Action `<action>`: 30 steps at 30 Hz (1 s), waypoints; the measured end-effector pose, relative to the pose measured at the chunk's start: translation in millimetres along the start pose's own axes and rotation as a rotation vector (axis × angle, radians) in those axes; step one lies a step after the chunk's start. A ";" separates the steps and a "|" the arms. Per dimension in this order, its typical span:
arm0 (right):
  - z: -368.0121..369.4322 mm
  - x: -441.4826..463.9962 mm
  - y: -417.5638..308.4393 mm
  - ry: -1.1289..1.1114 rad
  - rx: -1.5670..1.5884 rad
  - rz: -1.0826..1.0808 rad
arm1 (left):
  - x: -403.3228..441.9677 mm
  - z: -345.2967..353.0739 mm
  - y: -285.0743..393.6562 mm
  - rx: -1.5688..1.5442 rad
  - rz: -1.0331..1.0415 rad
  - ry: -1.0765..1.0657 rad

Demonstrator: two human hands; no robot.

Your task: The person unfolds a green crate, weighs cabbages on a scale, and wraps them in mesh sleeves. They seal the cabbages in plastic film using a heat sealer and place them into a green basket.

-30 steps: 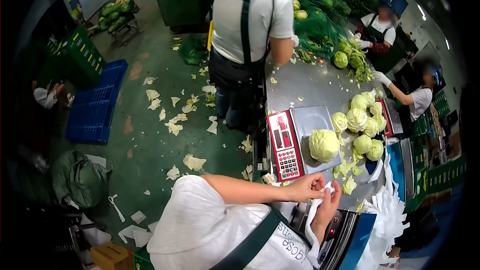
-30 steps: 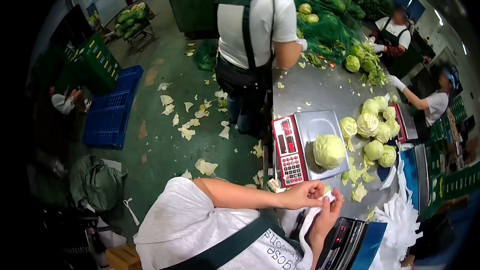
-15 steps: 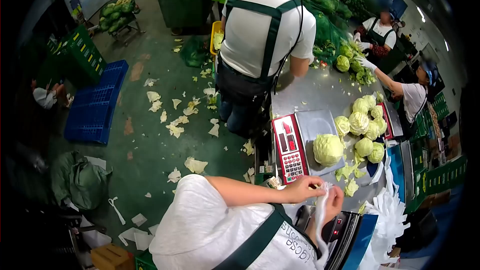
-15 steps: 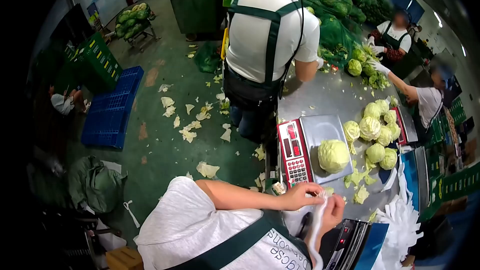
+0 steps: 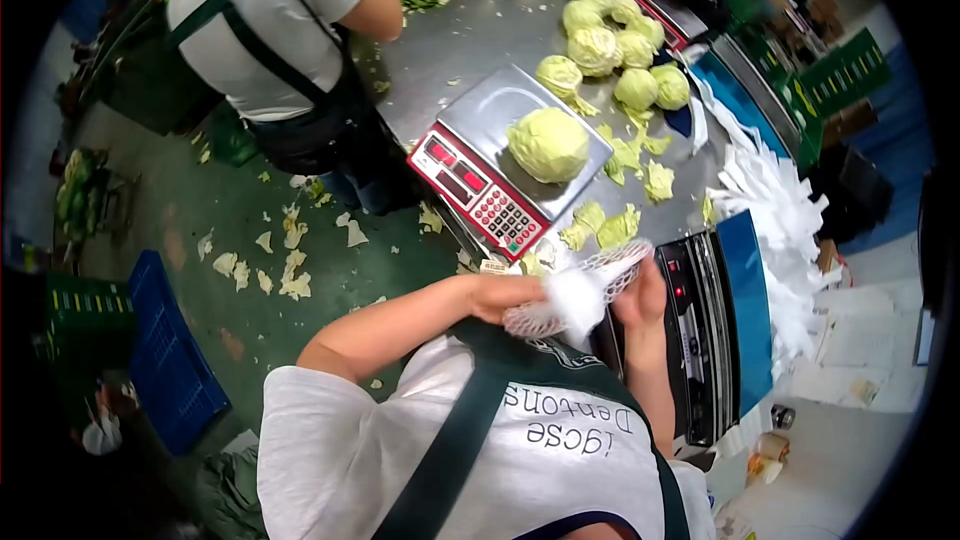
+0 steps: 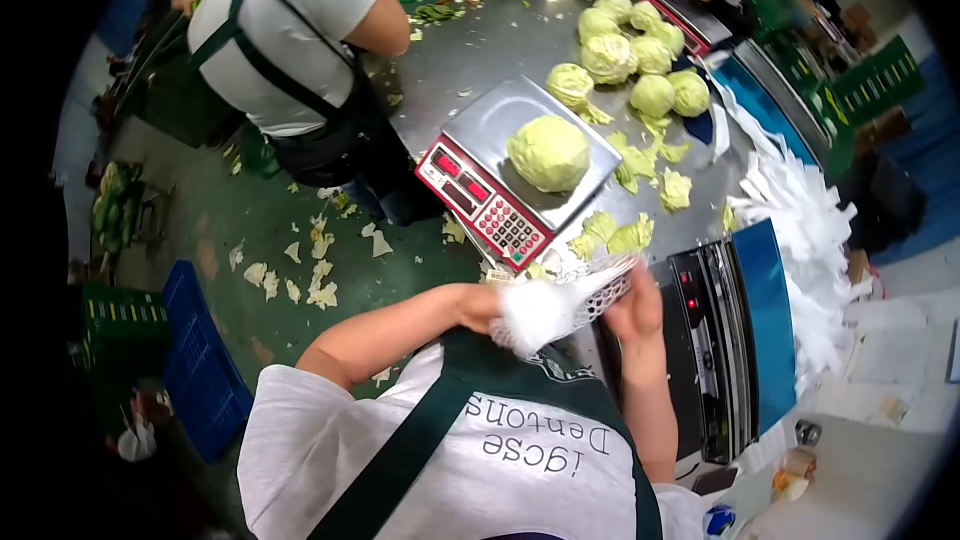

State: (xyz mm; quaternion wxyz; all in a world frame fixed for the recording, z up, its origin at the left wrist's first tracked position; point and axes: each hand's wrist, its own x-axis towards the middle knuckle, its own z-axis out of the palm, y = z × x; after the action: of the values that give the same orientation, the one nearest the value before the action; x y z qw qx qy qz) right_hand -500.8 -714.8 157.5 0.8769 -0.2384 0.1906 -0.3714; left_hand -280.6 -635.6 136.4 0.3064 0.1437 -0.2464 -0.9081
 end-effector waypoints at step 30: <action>-64.4 -27.9 27.7 0.468 -0.339 0.103 | 57.0 -58.7 23.5 -0.469 0.479 -0.024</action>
State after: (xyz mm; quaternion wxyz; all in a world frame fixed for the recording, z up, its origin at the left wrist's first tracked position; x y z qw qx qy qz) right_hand -536.4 -695.0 94.0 0.7742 -0.2795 0.4590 -0.3343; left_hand -289.0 -708.7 93.5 0.5331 -0.0032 -0.0610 -0.8439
